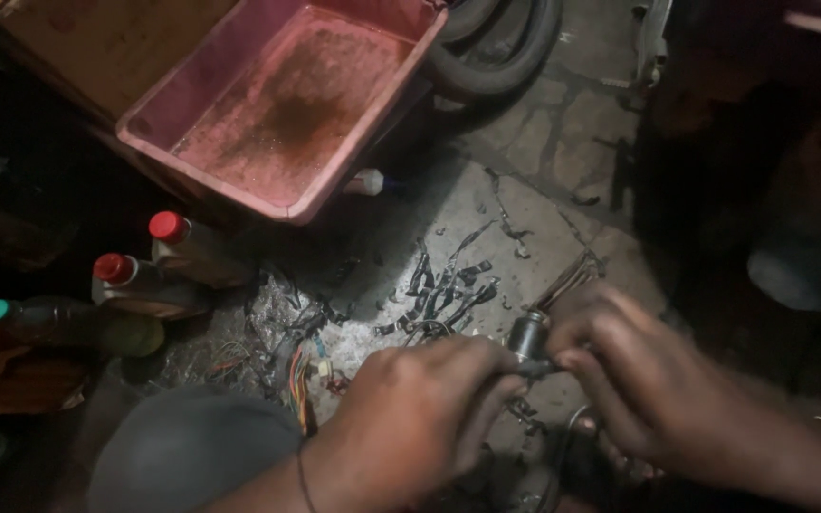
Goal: The recorder is manipulating a motorcycle wiring harness and inspecting a cylinder head.
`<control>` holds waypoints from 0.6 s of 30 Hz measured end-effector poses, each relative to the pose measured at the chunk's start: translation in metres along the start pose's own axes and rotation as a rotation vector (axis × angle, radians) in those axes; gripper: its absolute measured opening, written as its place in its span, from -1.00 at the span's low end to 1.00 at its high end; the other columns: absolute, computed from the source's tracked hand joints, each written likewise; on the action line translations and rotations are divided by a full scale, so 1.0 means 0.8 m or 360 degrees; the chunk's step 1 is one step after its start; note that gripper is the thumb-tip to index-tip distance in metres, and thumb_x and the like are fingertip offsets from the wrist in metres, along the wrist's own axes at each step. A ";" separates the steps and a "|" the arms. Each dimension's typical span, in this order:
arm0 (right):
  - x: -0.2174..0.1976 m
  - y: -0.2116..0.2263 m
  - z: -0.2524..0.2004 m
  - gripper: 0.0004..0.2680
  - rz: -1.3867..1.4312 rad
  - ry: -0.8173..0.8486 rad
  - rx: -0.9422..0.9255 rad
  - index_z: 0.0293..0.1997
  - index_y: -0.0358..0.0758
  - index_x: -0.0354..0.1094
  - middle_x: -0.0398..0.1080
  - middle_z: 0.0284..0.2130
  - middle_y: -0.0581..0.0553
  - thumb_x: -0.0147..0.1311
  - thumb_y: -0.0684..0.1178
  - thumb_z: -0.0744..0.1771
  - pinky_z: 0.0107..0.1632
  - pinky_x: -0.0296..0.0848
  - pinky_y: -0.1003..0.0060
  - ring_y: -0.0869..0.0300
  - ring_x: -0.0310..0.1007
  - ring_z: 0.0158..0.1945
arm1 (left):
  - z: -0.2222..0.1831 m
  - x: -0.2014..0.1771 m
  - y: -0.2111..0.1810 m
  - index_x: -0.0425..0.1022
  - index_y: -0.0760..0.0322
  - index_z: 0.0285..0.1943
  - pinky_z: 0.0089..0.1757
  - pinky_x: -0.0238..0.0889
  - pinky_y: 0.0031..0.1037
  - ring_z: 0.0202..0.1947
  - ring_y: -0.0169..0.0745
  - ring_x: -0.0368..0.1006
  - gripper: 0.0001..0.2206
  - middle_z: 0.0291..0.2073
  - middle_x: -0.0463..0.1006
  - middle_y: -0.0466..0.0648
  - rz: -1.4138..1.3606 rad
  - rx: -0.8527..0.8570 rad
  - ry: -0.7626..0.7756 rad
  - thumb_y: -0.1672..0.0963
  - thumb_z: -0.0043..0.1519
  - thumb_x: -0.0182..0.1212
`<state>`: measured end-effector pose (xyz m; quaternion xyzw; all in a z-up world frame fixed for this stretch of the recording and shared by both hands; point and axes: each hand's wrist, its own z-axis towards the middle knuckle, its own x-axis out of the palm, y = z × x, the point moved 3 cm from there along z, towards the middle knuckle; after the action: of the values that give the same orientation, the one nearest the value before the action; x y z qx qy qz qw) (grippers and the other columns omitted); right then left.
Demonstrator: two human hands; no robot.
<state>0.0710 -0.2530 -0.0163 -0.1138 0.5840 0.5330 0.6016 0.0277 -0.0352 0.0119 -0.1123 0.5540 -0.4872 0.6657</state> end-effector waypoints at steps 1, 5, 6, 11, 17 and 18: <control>-0.004 0.002 0.000 -0.91 0.0056 -0.0127 -0.0033 -0.14 -0.28 0.27 0.39 -0.26 -0.10 0.01 -0.10 0.38 -0.18 0.55 0.33 0.20 0.48 -0.21 | -0.003 0.002 0.008 0.55 0.27 -0.10 -0.40 0.48 -0.34 -0.44 -0.06 0.64 -0.88 -0.32 0.67 0.05 0.0006 -0.0096 0.0032 0.12 0.29 0.28; -0.033 -0.016 -0.015 -0.97 0.0366 -0.0044 0.0264 -0.17 -0.20 0.30 0.37 -0.20 -0.06 -0.02 -0.13 0.40 -0.17 0.51 0.36 0.22 0.45 -0.16 | -0.001 -0.012 0.017 0.55 0.24 -0.17 -0.47 0.44 -0.32 -0.54 -0.08 0.59 -0.89 -0.42 0.65 0.02 0.0180 -0.0295 0.0058 0.11 0.28 0.28; -0.036 -0.018 -0.012 -0.97 0.0361 -0.0052 0.0258 -0.17 -0.20 0.30 0.37 -0.20 -0.06 -0.02 -0.13 0.40 -0.17 0.51 0.36 0.22 0.45 -0.16 | -0.006 -0.009 0.020 0.55 0.24 -0.17 -0.47 0.44 -0.32 -0.54 -0.08 0.59 -0.89 -0.42 0.65 0.02 0.0187 -0.0286 0.0055 0.11 0.28 0.28; -0.048 -0.009 -0.002 -0.75 0.0073 0.0029 0.0227 0.07 -0.28 0.29 0.42 -0.10 -0.12 0.08 -0.06 0.32 -0.29 0.53 0.45 0.24 0.49 -0.17 | -0.019 -0.004 0.011 0.44 0.27 -0.11 -0.40 0.45 -0.39 -0.37 -0.16 0.61 -0.89 -0.26 0.62 -0.01 0.0218 0.0223 0.0003 0.17 0.28 0.27; -0.034 -0.006 0.001 -0.70 0.0268 0.0547 0.0724 0.26 0.03 0.41 0.50 -0.13 0.09 0.09 0.02 0.35 -0.13 0.54 0.32 0.28 0.46 -0.16 | -0.019 0.002 0.002 0.46 0.33 -0.02 -0.27 0.50 -0.37 -0.17 -0.11 0.63 -0.85 -0.05 0.60 0.09 0.0629 0.0611 -0.0036 0.19 0.28 0.24; -0.033 -0.009 0.000 -0.70 0.0270 0.0545 0.0733 0.26 0.03 0.41 0.50 -0.13 0.09 0.09 0.02 0.35 -0.13 0.54 0.32 0.28 0.46 -0.16 | -0.019 0.003 0.001 0.46 0.33 -0.02 -0.27 0.50 -0.37 -0.17 -0.11 0.63 -0.85 -0.05 0.60 0.09 0.0622 0.0615 -0.0030 0.19 0.28 0.24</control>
<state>0.0831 -0.2693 0.0022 -0.0133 0.7899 0.4078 0.4578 0.0147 -0.0308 0.0044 0.1213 0.4558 -0.4452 0.7612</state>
